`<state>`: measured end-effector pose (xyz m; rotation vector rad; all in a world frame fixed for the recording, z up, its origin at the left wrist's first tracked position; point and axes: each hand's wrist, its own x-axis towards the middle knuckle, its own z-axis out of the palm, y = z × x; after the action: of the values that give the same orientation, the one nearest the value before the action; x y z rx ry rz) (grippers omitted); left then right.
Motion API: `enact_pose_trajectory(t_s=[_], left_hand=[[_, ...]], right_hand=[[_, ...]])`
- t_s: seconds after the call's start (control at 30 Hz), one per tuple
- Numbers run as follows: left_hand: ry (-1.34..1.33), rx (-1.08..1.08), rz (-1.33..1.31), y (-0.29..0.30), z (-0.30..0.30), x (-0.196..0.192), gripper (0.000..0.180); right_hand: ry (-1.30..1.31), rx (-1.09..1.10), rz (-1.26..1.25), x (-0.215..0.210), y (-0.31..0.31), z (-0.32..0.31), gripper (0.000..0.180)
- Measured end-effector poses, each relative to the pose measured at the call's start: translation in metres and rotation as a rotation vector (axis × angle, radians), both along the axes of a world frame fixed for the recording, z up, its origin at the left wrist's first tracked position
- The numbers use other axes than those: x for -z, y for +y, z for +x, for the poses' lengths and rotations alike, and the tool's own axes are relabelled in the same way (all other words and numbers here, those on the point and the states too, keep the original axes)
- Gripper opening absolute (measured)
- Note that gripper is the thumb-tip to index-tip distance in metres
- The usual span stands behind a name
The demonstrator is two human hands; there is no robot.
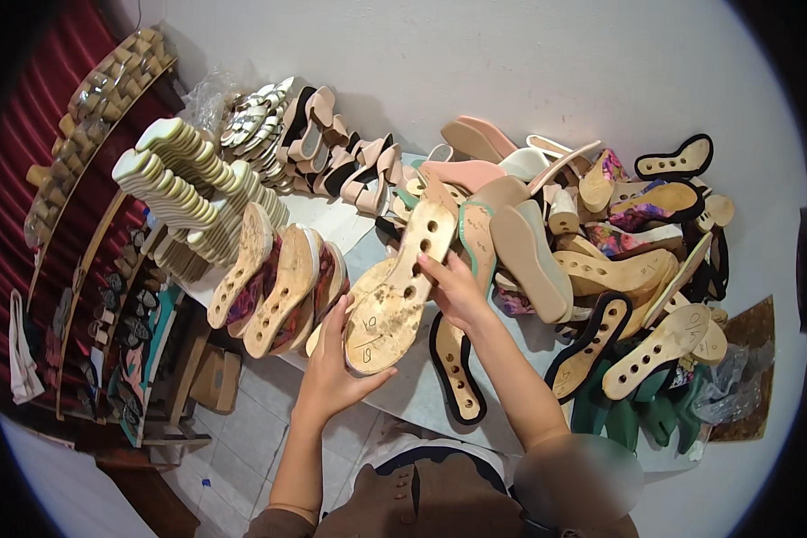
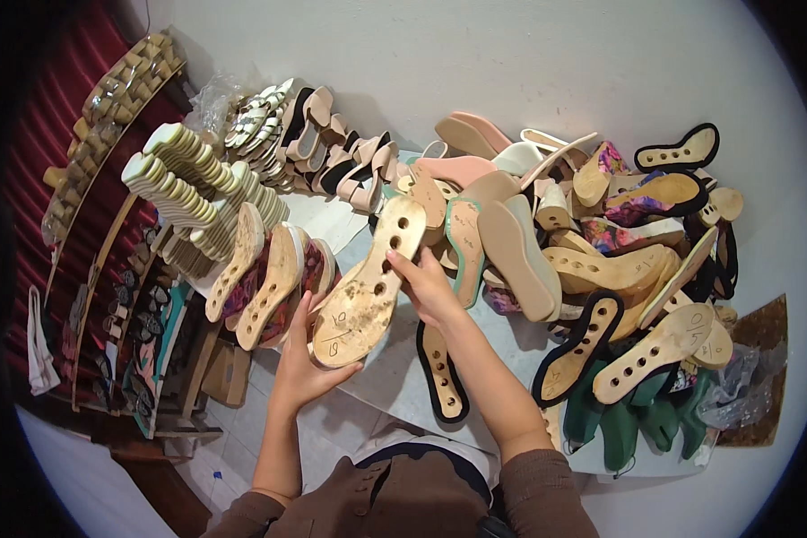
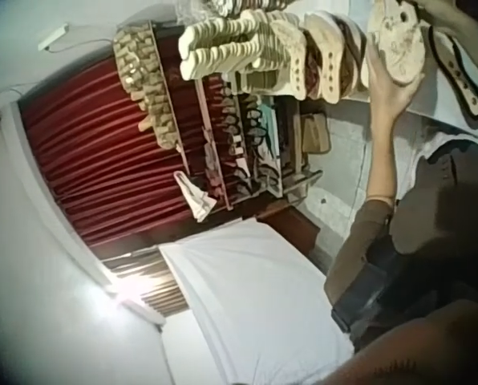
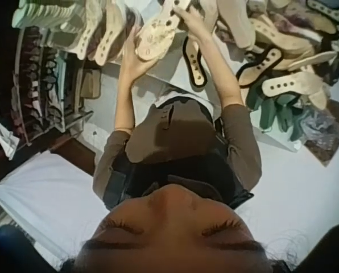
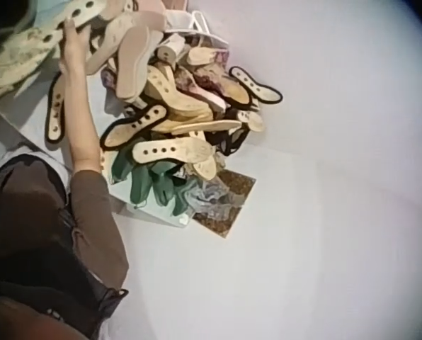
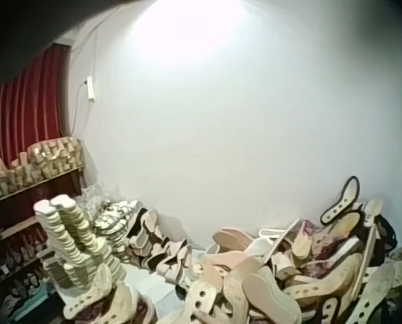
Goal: Organize and inspect stacks of shoe soles and upper components on a workbench.
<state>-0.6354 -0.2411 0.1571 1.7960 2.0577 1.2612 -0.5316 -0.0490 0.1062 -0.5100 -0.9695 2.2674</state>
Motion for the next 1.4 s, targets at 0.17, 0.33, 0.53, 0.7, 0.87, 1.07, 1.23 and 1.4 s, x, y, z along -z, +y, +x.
enact_pose_trajectory(t_s=[0.17,0.33,0.53,0.7,0.87,1.07,1.23,1.4], left_hand=[[0.293,0.055,0.225,0.01,0.007,0.006,0.081],[0.405,0.385,0.147,0.015,0.015,0.026,0.052],[0.365,-0.073,0.286,0.012,-0.031,0.002,0.096],[0.076,-0.137,0.096,0.002,-0.052,-0.013,0.073],[0.203,-0.291,0.19,-0.015,-0.046,-0.003,0.059],[0.259,-0.373,0.169,-0.022,-0.042,0.011,0.061],[0.286,-0.353,0.167,-0.016,-0.041,0.021,0.065],[0.251,-0.388,0.096,-0.003,-0.035,0.027,0.08]], right_hand=[[-0.243,0.047,0.164,-0.022,-0.018,-0.019,0.061],[-0.401,0.117,0.329,-0.03,0.001,-0.02,0.066],[-0.111,-0.496,0.685,-0.059,0.033,-0.016,0.06],[-0.176,-0.739,1.205,-0.067,0.03,-0.058,0.065],[-0.04,-0.915,1.171,-0.039,0.017,-0.094,0.068],[-0.01,-1.049,1.155,-0.035,0.013,-0.11,0.07],[-0.02,-1.109,1.041,-0.018,0.015,-0.109,0.071],[0.074,-0.932,1.058,0.005,0.017,-0.098,0.072]])
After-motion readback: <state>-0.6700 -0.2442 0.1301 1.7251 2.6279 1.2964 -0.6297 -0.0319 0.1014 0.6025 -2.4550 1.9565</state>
